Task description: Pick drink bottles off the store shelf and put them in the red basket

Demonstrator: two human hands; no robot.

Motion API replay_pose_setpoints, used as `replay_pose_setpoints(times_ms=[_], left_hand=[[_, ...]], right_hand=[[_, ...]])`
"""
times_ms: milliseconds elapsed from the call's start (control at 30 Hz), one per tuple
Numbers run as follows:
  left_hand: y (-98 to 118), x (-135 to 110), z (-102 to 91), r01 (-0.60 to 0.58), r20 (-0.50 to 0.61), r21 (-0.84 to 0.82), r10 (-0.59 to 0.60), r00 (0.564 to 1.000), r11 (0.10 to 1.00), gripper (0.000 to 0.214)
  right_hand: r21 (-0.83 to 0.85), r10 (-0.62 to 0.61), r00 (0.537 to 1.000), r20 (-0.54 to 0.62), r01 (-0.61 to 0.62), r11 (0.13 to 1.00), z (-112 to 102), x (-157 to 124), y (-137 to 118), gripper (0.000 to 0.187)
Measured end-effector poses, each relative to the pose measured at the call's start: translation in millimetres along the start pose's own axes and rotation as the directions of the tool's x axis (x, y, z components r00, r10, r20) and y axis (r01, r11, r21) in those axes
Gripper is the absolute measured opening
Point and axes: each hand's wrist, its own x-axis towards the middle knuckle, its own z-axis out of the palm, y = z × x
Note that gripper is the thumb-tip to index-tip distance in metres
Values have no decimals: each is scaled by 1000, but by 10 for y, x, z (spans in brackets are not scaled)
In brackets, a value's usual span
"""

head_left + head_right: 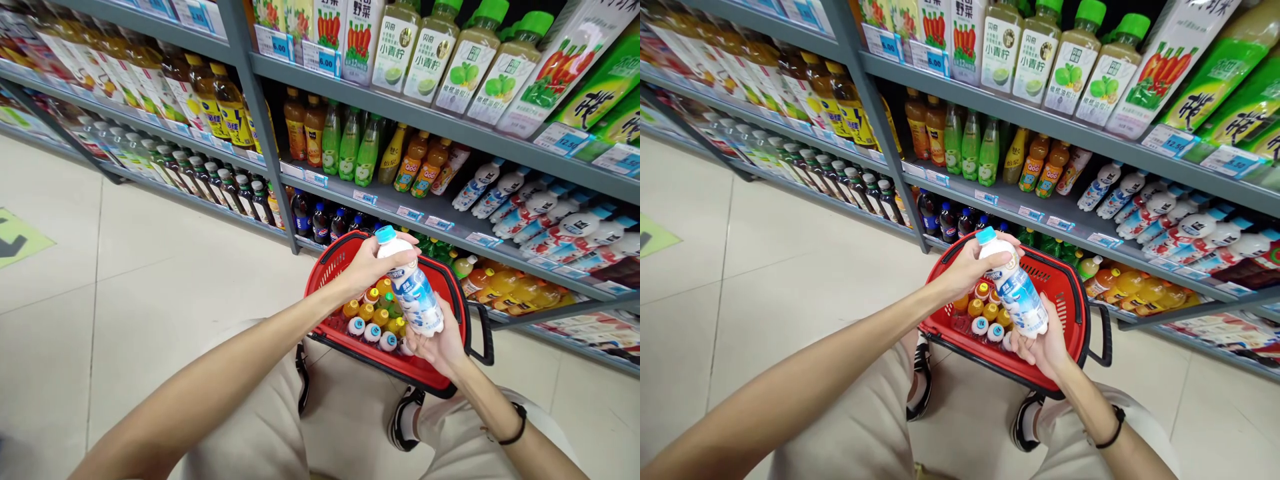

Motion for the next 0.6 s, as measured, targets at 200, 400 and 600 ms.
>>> replay_pose_setpoints(times_ms=[200, 400, 600], left_hand=[[-7, -34, 19, 70, -17, 47, -69, 997, 996, 55], [-37, -42, 7, 40, 38, 33, -41, 998, 999, 58], [-25, -10, -41, 30, 71, 143, -40, 997, 989, 60]], right_hand=[[21, -2, 997, 78, 0, 1000, -7, -13, 59, 77], [37, 1, 983, 185, -8, 999, -137, 45, 145, 77], [69, -13, 984, 179, 1, 998, -104, 51, 155, 78]])
